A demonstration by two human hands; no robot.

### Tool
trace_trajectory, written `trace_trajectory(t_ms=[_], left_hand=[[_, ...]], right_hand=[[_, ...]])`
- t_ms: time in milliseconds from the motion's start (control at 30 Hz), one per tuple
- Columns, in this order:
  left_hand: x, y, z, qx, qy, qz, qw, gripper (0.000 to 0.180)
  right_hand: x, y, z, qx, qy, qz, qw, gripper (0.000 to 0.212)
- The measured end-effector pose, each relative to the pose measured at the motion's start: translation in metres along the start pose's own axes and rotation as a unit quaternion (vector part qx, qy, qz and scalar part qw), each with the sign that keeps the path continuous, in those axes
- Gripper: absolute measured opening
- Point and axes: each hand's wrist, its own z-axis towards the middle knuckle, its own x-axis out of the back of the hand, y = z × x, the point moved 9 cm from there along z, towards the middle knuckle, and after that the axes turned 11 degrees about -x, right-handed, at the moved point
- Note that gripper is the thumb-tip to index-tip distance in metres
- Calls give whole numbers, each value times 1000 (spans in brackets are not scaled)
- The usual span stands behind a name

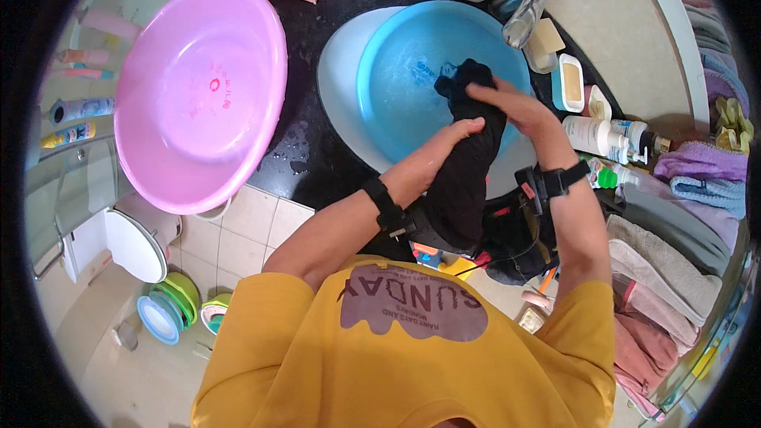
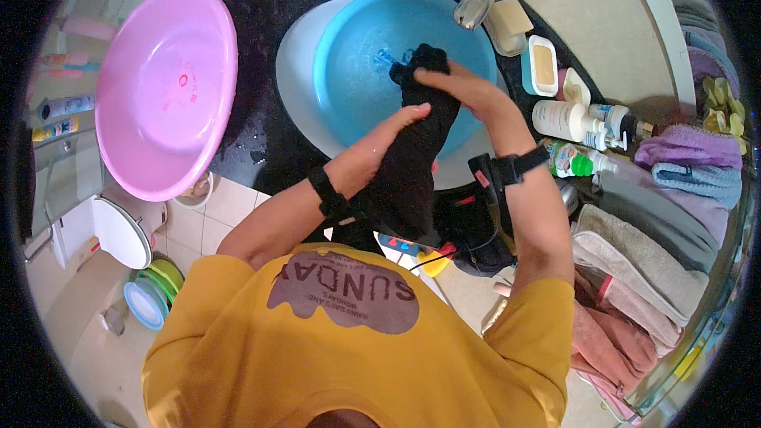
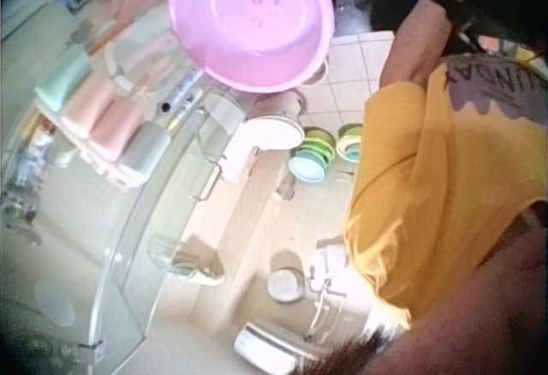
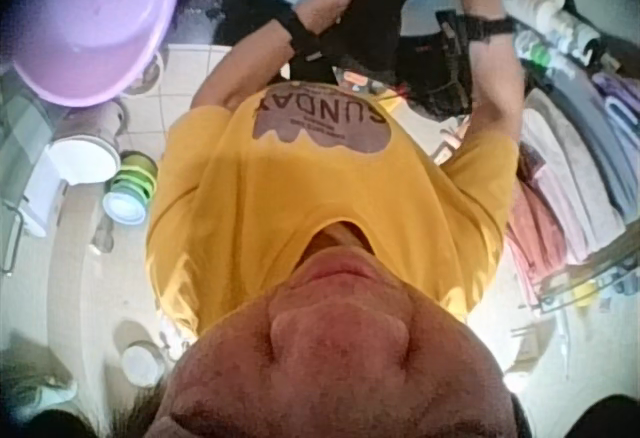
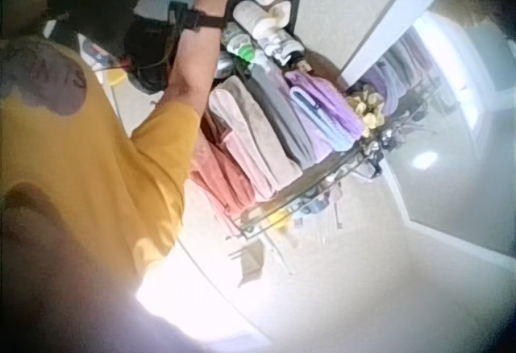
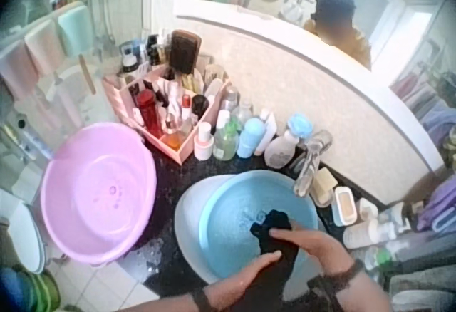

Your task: The person hand washes several pieces of clothing in a bathroom sink. They scrub and rinse a black garment, then a red garment, and finally another black garment, transferring each to a pink basin after washing.

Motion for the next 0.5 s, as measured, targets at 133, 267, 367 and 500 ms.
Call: trace_trajectory(t_ms=[133, 267, 367, 500], left_hand=[[-29, 22, -10, -25, -31, -115, 993, 52], [-45, 22, -12, -13, -90, -142, 986, 55], [-52, 11, -13, 34, -140, -233, 962, 56], [-47, 11, -16, 32, -148, -257, 955, 59]], right_hand=[[-15, 6, -17, 46, -188, 458, 868, 79], [-53, 9, -25, 145, -293, 491, 808, 94], [-56, 1, -23, 206, -297, 556, 749, 99], [-41, -17, -20, 262, -293, 588, 706, 86]])
